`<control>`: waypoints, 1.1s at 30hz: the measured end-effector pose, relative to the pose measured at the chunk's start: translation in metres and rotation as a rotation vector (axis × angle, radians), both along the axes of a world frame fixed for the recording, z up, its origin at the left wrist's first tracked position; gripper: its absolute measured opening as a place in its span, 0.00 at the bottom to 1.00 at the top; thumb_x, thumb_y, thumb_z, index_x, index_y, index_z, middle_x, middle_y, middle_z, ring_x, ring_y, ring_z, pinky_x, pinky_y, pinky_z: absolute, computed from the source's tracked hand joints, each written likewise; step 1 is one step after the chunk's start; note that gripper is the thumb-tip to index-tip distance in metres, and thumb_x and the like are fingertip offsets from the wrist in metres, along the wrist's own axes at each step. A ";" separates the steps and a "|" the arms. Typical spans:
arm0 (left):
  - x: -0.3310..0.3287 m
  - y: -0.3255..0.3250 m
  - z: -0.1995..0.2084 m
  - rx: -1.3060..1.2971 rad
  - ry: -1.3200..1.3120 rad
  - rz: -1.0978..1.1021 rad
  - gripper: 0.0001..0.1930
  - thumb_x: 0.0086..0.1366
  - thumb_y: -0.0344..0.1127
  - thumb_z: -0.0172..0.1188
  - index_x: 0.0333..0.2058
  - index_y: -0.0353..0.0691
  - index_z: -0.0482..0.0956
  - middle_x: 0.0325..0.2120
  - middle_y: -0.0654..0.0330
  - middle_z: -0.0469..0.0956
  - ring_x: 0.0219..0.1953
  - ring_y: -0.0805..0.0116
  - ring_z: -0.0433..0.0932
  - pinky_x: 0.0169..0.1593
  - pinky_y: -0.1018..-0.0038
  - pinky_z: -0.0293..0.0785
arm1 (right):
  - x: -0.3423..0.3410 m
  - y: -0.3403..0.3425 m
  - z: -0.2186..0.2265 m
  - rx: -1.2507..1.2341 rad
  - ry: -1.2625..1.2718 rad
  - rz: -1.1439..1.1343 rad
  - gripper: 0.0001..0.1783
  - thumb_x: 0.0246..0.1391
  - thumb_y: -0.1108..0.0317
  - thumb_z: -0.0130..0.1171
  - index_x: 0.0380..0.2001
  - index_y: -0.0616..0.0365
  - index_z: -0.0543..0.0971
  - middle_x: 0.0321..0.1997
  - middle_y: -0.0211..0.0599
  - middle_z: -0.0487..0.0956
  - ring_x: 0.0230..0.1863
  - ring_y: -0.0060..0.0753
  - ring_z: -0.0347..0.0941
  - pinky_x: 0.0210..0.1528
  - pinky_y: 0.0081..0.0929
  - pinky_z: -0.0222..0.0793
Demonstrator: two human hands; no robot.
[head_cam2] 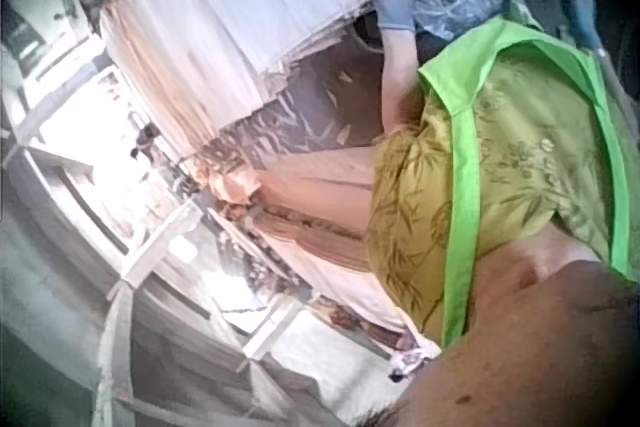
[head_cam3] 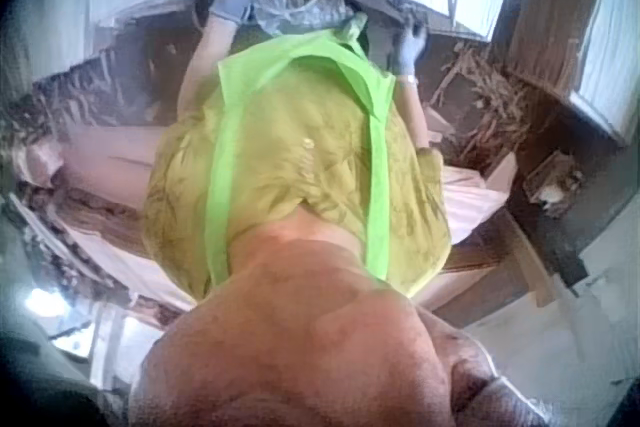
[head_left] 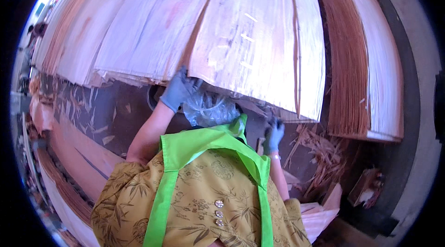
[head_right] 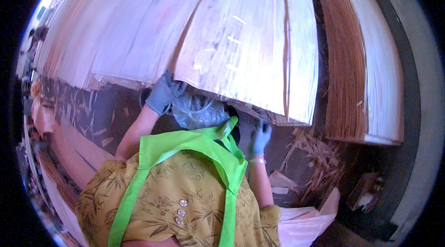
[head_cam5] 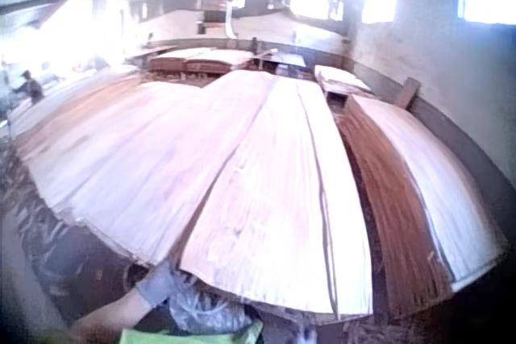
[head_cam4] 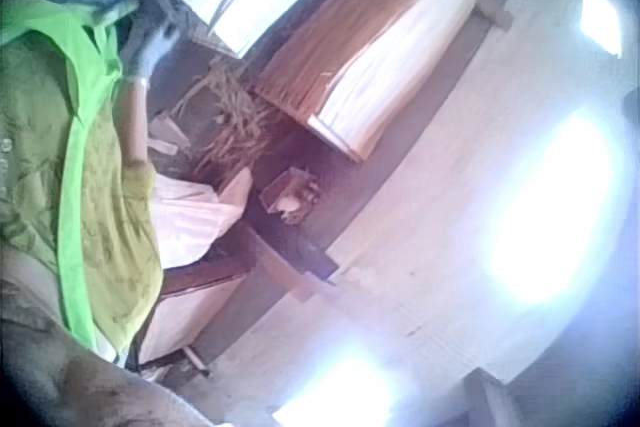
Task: The person prepares large wood veneer sheets by smoothing them by hand, using a small tool to trim or mark the surface, and stacking the sheets onto a large pile in a warehouse.
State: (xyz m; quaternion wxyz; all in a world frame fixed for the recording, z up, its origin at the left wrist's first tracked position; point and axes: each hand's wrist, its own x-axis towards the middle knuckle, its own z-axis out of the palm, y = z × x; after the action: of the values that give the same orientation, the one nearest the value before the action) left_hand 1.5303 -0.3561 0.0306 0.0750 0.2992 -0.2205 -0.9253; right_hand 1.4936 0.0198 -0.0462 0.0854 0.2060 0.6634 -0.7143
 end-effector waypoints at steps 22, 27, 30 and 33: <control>-0.021 -0.004 -0.007 -0.550 -0.139 -0.102 0.19 0.58 0.45 0.61 0.42 0.38 0.72 0.35 0.62 0.75 0.35 0.73 0.73 0.37 0.77 0.72 | -0.121 0.037 0.063 0.464 0.046 0.304 0.09 0.49 0.68 0.58 0.21 0.57 0.70 0.12 0.23 0.65 0.11 0.15 0.58 0.13 0.17 0.53; 0.006 0.026 -0.039 -0.017 -0.005 -0.183 0.14 0.60 0.48 0.57 0.33 0.43 0.73 0.28 0.65 0.73 0.27 0.75 0.71 0.29 0.79 0.68 | -0.092 0.003 0.070 0.414 0.232 0.218 0.10 0.52 0.72 0.56 0.18 0.57 0.71 0.13 0.20 0.64 0.14 0.13 0.56 0.16 0.17 0.49; 0.013 0.029 -0.029 -0.354 -0.163 -0.393 0.15 0.63 0.45 0.54 0.38 0.38 0.73 0.34 0.59 0.76 0.34 0.70 0.74 0.39 0.71 0.70 | -0.070 -0.006 0.068 0.423 0.285 0.228 0.08 0.52 0.72 0.56 0.21 0.60 0.73 0.15 0.20 0.65 0.18 0.13 0.56 0.19 0.17 0.53; -0.004 0.043 -0.015 -1.129 -0.172 0.008 0.17 0.55 0.47 0.62 0.29 0.36 0.73 0.26 0.61 0.77 0.30 0.65 0.75 0.36 0.73 0.72 | -0.058 -0.001 0.047 0.335 0.331 0.125 0.12 0.51 0.72 0.57 0.16 0.53 0.70 0.14 0.17 0.62 0.16 0.11 0.53 0.17 0.17 0.46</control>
State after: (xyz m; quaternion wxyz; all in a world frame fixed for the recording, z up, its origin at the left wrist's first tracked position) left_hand 1.5258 -0.3134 0.0154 0.2084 0.2878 -0.6849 -0.6362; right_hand 1.4360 0.0186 0.0005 -0.0159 0.0562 0.7891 -0.6115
